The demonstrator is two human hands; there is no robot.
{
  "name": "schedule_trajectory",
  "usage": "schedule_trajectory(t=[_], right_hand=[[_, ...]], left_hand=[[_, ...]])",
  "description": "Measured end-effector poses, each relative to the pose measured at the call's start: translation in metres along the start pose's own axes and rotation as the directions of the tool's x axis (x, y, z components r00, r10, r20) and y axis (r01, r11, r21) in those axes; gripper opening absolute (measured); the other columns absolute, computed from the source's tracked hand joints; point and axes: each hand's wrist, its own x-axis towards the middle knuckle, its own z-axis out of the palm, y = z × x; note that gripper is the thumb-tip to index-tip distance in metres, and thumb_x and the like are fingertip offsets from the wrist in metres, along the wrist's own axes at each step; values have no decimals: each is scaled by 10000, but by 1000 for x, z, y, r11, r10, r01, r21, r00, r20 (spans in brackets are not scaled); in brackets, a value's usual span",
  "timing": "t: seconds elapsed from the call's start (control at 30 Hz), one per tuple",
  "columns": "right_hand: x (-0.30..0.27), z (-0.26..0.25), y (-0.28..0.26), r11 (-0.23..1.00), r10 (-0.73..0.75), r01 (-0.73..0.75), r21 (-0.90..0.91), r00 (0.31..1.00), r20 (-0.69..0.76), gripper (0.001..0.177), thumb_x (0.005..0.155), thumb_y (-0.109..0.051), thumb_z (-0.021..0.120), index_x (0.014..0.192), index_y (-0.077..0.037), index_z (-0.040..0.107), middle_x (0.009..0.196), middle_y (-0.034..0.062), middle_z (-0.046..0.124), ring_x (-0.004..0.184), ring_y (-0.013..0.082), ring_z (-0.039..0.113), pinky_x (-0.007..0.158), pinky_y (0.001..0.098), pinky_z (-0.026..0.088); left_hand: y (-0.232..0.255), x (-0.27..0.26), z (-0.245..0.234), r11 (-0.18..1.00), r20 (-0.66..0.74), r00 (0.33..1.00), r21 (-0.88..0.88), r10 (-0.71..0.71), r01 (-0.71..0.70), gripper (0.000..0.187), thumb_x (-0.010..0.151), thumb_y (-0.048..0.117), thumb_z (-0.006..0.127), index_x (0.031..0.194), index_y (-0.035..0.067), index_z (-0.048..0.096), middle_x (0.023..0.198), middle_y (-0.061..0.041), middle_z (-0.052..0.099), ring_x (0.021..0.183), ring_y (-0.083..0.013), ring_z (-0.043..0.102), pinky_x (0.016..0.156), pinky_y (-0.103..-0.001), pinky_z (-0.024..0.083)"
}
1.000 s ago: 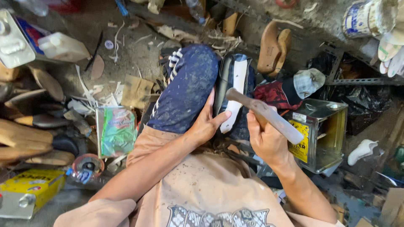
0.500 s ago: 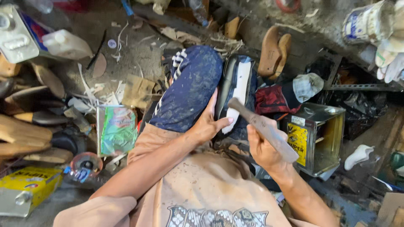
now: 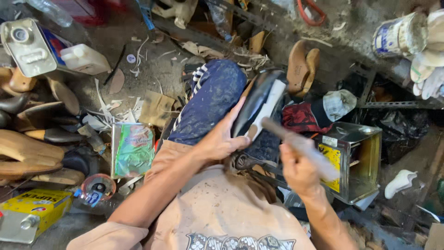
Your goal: The person repairs a black shoe by hammering the sole and heel area while seated. They use a hammer and a shoe last to shape and secure the shoe components, occasionally picking up and placing down the shoe and tools.
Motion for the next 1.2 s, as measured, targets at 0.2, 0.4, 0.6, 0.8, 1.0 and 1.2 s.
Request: schedule_trajectory(t=[0.2, 0.4, 0.6, 0.8, 1.0, 1.2], right_hand=[[23, -8, -17, 936, 178, -150, 320, 982, -60, 131, 1011, -64, 605, 1005, 38, 686, 488, 35, 552, 445, 150, 586, 497, 261, 521], [60, 1, -60, 983, 65, -77, 164, 995, 77, 163, 989, -156, 645, 997, -19, 734, 545, 95, 613, 546, 252, 647, 536, 356, 533], [91, 0, -60, 956, -294, 294, 22, 945, 142, 208, 975, -176, 717, 880, 7, 747, 712, 176, 689, 708, 401, 699, 569, 430, 549], [90, 4, -82, 961, -256, 273, -54, 943, 214, 188, 990, -199, 666, 896, -38, 680, 601, 130, 645, 587, 343, 692, 517, 389, 542], [63, 13, -47, 935, -275, 304, -183, 947, 164, 234, 1011, -228, 640, 890, -35, 692, 673, 108, 646, 580, 308, 680, 532, 362, 552], [58, -12, -5, 844, -210, 221, -488, 975, 77, 275, 1012, -257, 716, 876, -23, 666, 598, 120, 586, 541, 330, 669, 492, 375, 525]], left_hand=[[48, -11, -59, 804, -94, 991, 594, 99, -24, 655, 792, 373, 842, 1407, 338, 621, 1399, 5, 672, 1304, -250, 619, 1013, -389, 519], [38, -9, -64, 787, -63, 968, 597, 241, -158, 553, 813, 261, 849, 1338, 206, 684, 1331, -71, 705, 1251, -320, 637, 982, -430, 538], [34, -9, -62, 800, -81, 958, 572, 276, -182, 552, 829, 257, 855, 1348, 204, 676, 1355, -64, 693, 1271, -329, 628, 999, -439, 533], [39, -12, -61, 813, -11, 960, 534, 280, -231, 542, 870, 277, 812, 1365, 132, 644, 1377, -132, 670, 1275, -399, 609, 1061, -504, 493], [42, -14, -64, 814, -26, 957, 532, 290, -232, 533, 872, 193, 808, 1373, 115, 642, 1369, -142, 674, 1272, -410, 607, 1060, -528, 482], [38, -12, -62, 747, 4, 931, 597, 364, -294, 524, 874, 258, 813, 1359, 130, 663, 1341, -117, 695, 1212, -386, 651, 985, -454, 533]])
